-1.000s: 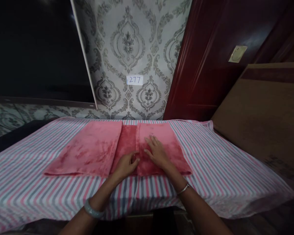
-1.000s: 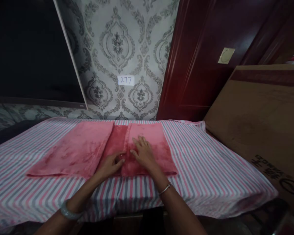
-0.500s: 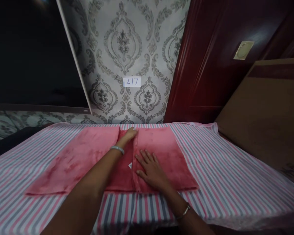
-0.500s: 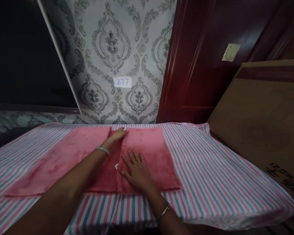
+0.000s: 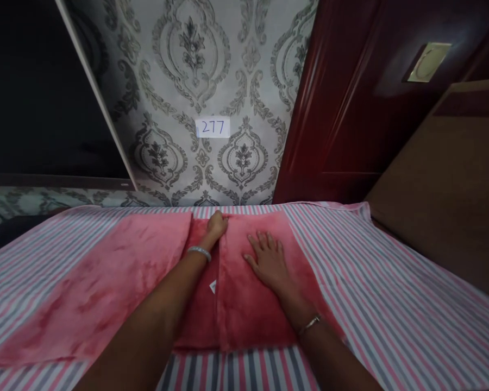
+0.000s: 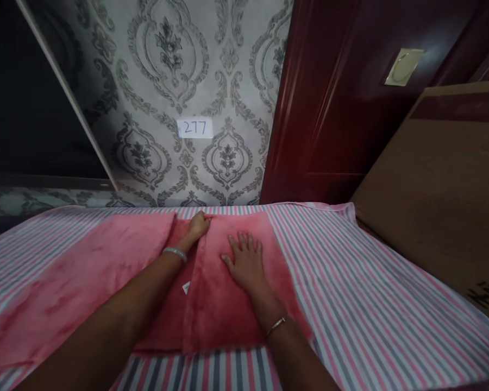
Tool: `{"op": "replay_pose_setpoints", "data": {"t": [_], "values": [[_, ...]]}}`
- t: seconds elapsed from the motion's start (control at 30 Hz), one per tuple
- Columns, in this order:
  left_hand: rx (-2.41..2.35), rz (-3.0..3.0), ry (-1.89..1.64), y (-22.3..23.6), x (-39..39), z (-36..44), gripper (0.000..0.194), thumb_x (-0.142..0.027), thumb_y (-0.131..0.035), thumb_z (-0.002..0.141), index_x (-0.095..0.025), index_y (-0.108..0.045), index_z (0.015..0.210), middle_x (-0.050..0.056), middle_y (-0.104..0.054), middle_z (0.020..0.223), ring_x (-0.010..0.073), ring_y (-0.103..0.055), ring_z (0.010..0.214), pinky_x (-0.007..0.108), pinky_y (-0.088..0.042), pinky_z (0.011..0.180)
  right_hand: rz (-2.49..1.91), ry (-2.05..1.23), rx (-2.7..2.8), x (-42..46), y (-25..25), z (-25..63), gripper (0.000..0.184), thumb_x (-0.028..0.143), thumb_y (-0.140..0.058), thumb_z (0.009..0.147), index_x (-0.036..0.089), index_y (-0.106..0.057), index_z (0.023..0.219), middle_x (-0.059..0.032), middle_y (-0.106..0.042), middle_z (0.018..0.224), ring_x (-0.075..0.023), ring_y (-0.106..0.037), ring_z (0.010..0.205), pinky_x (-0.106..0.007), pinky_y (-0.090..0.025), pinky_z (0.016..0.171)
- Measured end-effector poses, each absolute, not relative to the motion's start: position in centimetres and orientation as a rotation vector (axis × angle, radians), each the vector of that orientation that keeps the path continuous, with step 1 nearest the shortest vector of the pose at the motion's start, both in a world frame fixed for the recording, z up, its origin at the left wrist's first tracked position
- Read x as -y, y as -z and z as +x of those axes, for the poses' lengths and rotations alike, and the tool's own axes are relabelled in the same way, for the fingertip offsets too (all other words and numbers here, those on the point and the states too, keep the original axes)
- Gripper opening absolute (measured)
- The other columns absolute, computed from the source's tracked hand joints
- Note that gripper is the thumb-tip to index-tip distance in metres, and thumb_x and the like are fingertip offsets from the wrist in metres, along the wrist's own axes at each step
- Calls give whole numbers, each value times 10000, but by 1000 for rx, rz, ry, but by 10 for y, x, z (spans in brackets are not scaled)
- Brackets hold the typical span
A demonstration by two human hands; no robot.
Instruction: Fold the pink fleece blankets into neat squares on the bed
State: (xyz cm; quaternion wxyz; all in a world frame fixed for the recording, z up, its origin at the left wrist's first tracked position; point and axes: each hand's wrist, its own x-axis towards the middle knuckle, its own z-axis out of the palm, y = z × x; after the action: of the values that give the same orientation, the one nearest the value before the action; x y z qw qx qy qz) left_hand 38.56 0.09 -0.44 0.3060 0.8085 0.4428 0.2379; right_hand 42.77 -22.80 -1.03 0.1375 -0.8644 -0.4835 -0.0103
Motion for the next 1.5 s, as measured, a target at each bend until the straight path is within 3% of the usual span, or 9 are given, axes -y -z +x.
{"op": "replay_pose_setpoints", "data": {"t": [0.17,0.53,0.73,0.83,1.03,1.2,1.5], "values": [[-1311,2212,-641,14,2,383,256,-293,-521,942,-190,-607,1160,168,-720,1169,300,-679,1092,357,-486,871,-2493,32,1417,227,28,430,632,570,-374,1022,280,-368,1583,-79,-243,1675,-375,-187,1534,-648,-153,1188],[-1282,2324,-574,11,2,384,289,-331,-513,968,-202,-609,1208,129,-726,1205,262,-674,1117,316,-461,858,-2505,-56,1384,226,26,432,638,563,-396,1018,287,-349,1591,-72,-225,1679,-358,-163,1546,-638,-136,1204],[-1279,2331,-565,9,3,381,291,-366,-521,965,-195,-628,1175,125,-740,1151,261,-692,1050,307,-461,796,-2299,-25,1402,224,17,461,601,482,-350,1031,231,-386,1577,-106,-346,1631,-286,-292,1516,-509,-286,1202],[-1264,2339,-567,10,2,382,311,-390,-507,971,-197,-626,1184,124,-738,1152,264,-690,1047,308,-458,783,-2288,77,1349,209,-1,489,605,468,-352,1031,179,-414,1558,-136,-372,1615,-282,-317,1504,-474,-308,1198],[-1269,2369,-534,10,2,383,296,-386,-445,1000,-198,-633,1132,133,-738,1142,276,-682,1063,326,-458,801,-2536,95,1115,181,8,522,557,452,-325,1045,215,-442,1535,-132,-341,1632,-331,-242,1526,-616,-237,1183],[-1315,2392,-491,10,1,388,277,-363,-471,989,-184,-622,1136,156,-730,1135,292,-678,1065,349,-463,824,-2600,5,1102,184,32,526,568,479,-277,1057,239,-426,1549,-104,-331,1641,-315,-214,1534,-587,-196,1202],[-1336,2419,-464,8,1,390,265,-363,-467,988,-198,-625,1124,119,-735,1133,265,-673,1084,322,-463,819,-2689,-65,1081,183,24,526,580,497,-229,1062,277,-358,1583,-60,-262,1674,-275,-165,1550,-529,-177,1220]]}}
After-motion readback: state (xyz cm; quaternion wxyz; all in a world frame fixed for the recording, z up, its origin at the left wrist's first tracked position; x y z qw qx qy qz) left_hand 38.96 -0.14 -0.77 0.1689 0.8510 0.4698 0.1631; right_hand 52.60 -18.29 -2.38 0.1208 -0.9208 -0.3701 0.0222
